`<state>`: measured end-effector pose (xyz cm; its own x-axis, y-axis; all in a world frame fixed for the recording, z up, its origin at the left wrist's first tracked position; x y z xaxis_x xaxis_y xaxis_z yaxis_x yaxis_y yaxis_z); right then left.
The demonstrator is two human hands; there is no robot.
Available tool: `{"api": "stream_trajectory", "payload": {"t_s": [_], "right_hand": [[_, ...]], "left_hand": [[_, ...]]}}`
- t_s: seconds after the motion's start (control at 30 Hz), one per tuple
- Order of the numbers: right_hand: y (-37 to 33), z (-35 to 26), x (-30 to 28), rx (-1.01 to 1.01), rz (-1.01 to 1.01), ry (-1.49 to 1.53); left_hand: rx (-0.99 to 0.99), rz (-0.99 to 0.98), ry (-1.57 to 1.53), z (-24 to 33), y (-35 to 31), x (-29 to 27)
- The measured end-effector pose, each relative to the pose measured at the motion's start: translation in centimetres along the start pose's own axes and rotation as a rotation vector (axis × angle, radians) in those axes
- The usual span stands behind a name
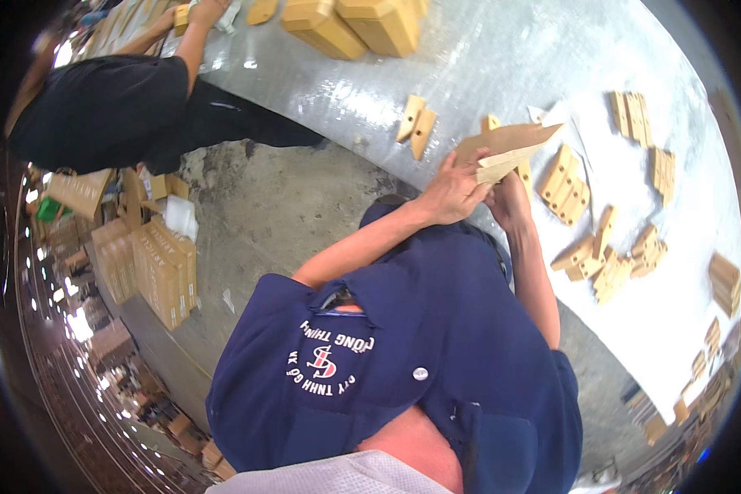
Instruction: The person sands small wooden parts with sandpaper and wipes them with a white cloth. They handle each piece one at a time, turning it over to sand multiple sides, then wipe the surface before placing it back on the table.
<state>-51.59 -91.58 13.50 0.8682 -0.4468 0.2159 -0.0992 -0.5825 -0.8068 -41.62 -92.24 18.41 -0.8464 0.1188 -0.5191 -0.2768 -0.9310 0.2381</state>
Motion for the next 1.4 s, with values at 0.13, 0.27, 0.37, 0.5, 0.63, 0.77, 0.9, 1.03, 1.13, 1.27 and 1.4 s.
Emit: {"api": "stream_trajectory", "payload": {"t_s": [0.13, 0.27, 0.37, 0.5, 0.63, 0.77, 0.9, 1.03, 1.13, 1.27, 1.4], "right_hand": [[0.6, 2.5, -1.3, 0.009, -0.226, -0.073], [-0.9, 2.3, -0.7, 0.125, -0.042, 0.183], [2.8, 5.1, -3.8, 0.111, -0.139, 0.108], [1.2, 4.0, -2.1, 0.04, -0.196, 0.085], [1.6, 0.2, -1.3, -0.333, 0.041, -0.173], [3.9, -0.9, -1.4, -0.628, 0.203, -0.677], [-0.9, -3.2, -1.8, -1.139, 0.417, -1.199], [-0.5, -4.3, -3.7, -1.124, 0.593, -1.325], [2.1, -4.0, -5.4, -1.071, 0.572, -1.249], [3.2, -4.5, -4.7, -0.669, 0.306, -0.777], [1.9, -3.1, -1.3, -0.265, 0.065, 0.176]], "left_hand": [[-0.128, -0.066, 0.068, -3.0, 1.4, 1.3], [-0.055, -0.045, -0.033, -1.0, -1.6, 1.0], [-0.153, -0.081, 0.018, -2.5, -2.9, 2.0], [-0.168, 0.167, 0.132, -6.2, 1.5, 2.7], [-0.512, 0.038, 0.004, -6.3, 2.7, 1.6], [-0.574, 0.357, -0.261, -5.1, 0.3, -6.0], [-0.499, 0.726, -0.422, -5.9, -2.3, -14.7], [-0.794, 1.086, -0.735, -4.8, -2.8, -16.9], [-0.731, 0.9, -0.513, -3.6, -1.8, -16.2], [-0.431, 0.382, 0.015, -4.0, -1.5, -11.1], [0.043, 0.232, -0.071, 5.2, 1.3, -4.2]]}}
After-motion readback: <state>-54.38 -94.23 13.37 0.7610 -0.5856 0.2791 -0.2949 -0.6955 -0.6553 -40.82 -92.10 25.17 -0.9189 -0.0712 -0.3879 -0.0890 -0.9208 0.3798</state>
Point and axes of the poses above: each hand's wrist, its own y-axis towards the middle knuckle, its own x-axis out of the palm, z = x × y, the point moved 7 cm from there along y, towards the middle knuckle, and after that the axes turned 15 degrees about z, right-handed, at the moved point
